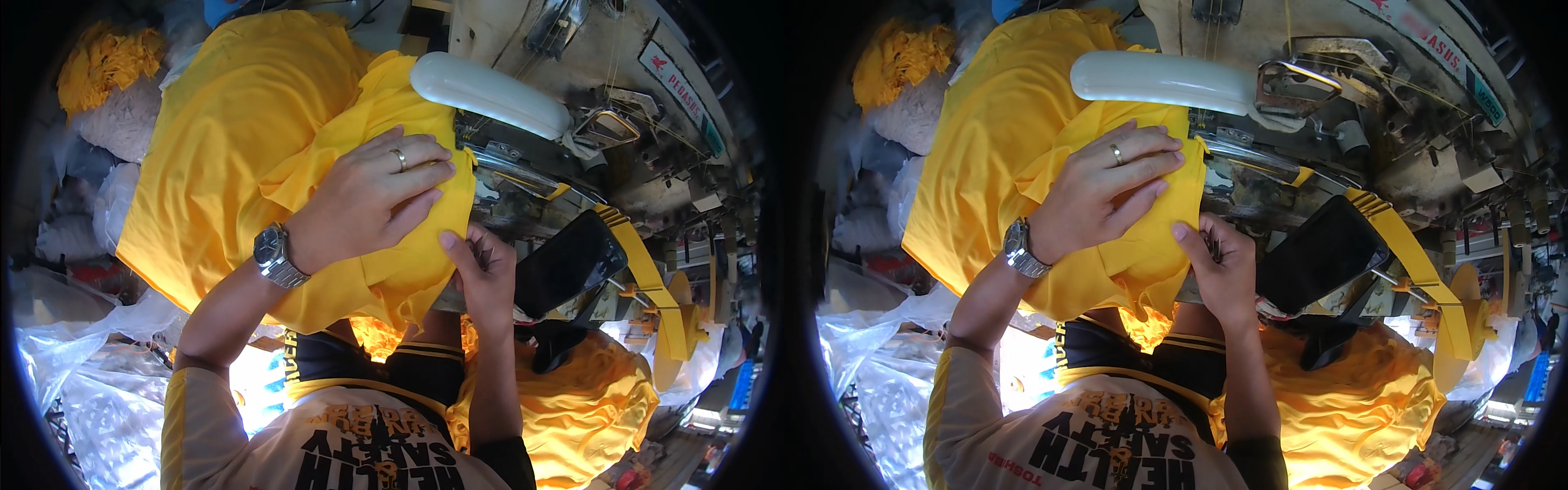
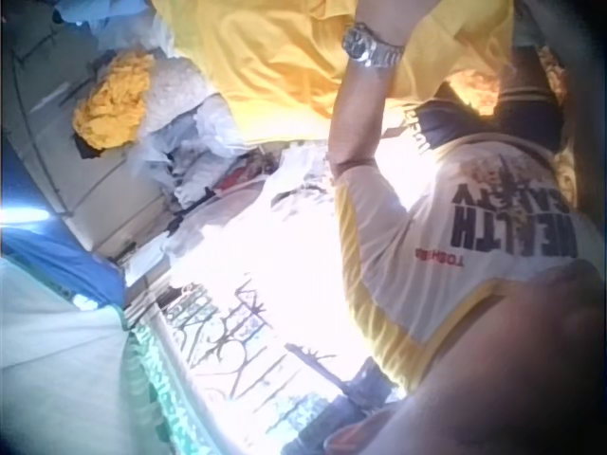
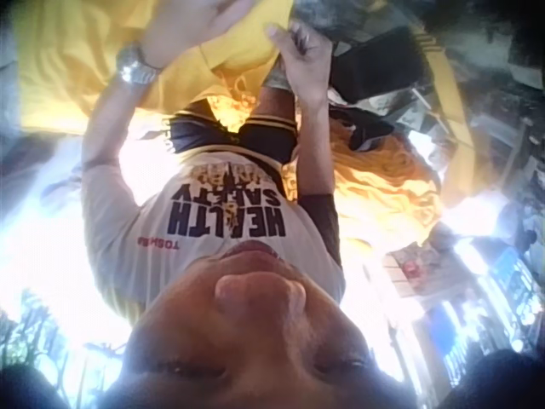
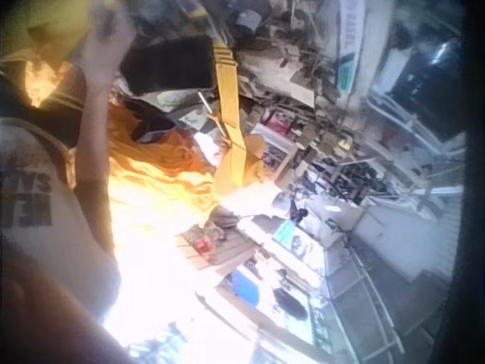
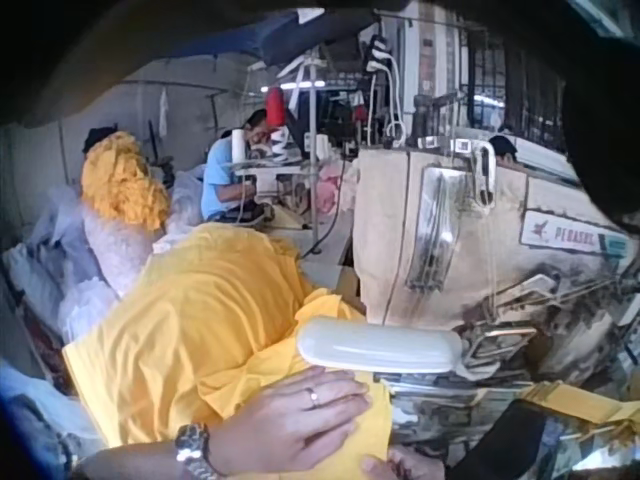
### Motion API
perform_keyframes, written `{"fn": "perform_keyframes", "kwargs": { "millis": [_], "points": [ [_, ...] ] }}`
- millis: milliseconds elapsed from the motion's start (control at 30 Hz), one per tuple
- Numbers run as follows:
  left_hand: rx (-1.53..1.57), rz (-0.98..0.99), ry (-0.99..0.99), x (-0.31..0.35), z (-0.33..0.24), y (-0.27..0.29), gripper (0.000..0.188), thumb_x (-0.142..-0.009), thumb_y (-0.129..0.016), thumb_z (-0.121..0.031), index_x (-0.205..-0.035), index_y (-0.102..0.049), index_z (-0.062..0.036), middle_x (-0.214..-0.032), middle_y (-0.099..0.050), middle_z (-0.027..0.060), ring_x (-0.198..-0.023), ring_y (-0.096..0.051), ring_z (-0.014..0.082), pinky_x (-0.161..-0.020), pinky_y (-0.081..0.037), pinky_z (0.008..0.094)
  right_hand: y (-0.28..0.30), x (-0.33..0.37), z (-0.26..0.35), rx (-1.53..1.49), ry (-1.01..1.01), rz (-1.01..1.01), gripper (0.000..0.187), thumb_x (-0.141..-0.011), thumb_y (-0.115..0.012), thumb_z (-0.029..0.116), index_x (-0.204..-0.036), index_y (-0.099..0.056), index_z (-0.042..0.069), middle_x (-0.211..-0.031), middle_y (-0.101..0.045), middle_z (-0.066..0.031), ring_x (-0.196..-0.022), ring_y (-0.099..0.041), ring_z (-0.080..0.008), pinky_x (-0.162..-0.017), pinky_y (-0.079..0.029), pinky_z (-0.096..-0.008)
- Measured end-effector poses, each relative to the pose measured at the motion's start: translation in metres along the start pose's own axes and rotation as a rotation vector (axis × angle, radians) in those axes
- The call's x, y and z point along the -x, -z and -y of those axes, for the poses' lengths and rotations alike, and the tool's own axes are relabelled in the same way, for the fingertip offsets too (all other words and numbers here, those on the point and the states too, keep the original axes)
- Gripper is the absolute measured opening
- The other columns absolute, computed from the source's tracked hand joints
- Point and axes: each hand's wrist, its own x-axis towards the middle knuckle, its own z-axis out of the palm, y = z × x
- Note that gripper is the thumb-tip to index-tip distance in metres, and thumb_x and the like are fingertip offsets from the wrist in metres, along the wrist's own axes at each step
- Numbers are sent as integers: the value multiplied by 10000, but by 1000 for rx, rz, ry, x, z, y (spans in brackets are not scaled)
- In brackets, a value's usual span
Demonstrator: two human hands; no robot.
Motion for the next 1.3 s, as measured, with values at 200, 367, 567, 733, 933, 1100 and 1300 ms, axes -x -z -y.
{"fn": "perform_keyframes", "kwargs": {
  "millis": [200,367,567,733,933,1100,1300],
  "points": [
    [7,21,22,-2,3,2,270,-820,-644,-34,-1088,-675,-44,-1151,-650,113,-1090,-624,292,-1020,-444,460,0,8,0,19,-18,-2,136,-930,-645,123,-899,-672,-7,-640,-528,82,-567,-379,25,-491,-295,-165],
    [80,15,82,-14,16,-1,243,-804,-650,-55,-1042,-687,-24,-1083,-675,126,-1005,-651,300,-933,-494,392,2,4,-5,75,59,-10,128,-927,-642,105,-885,-662,-14,-610,-510,59,-560,-379,11,-490,-308,-179],
    [-1,-28,64,-28,36,-1,221,-797,-664,-120,-988,-678,-12,-976,-675,148,-842,-647,326,-805,-515,395,0,1,5,158,55,-43,127,-916,-645,83,-851,-641,-25,-571,-485,31,-538,-386,-1,-475,-320,-196],
    [-143,-41,-61,-39,54,-2,219,-783,-682,-115,-973,-666,-7,-905,-672,137,-794,-627,342,-741,-514,412,-1,-4,3,218,167,-84,110,-901,-632,51,-832,-625,-34,-557,-467,19,-532,-374,-1,-468,-312,-202],
    [-70,-20,-112,-52,85,3,269,-743,-736,-167,-971,-674,-38,-930,-672,104,-899,-610,320,-817,-481,421,-6,-3,1,225,155,-102,84,-871,-605,25,-829,-619,-47,-548,-445,7,-528,-364,-8,-467,-311,-223],
    [-248,-41,-134,-39,76,25,296,-728,-760,-228,-965,-679,-71,-1069,-658,84,-1028,-609,269,-947,-439,425,-5,-3,-1,236,82,-70,150,-892,-589,83,-891,-666,-46,-620,-555,36,-529,-442,-4,-481,-345,-192],
    [-71,11,-38,48,36,54,242,-721,-762,-160,-889,-626,-53,-1007,-667,103,-1077,-602,343,-990,-427,452,-5,-12,5,180,94,-5,191,-883,-623,134,-860,-638,-55,-535,-449,-24,-516,-360,-40,-467,-312,-255]
  ]
}}
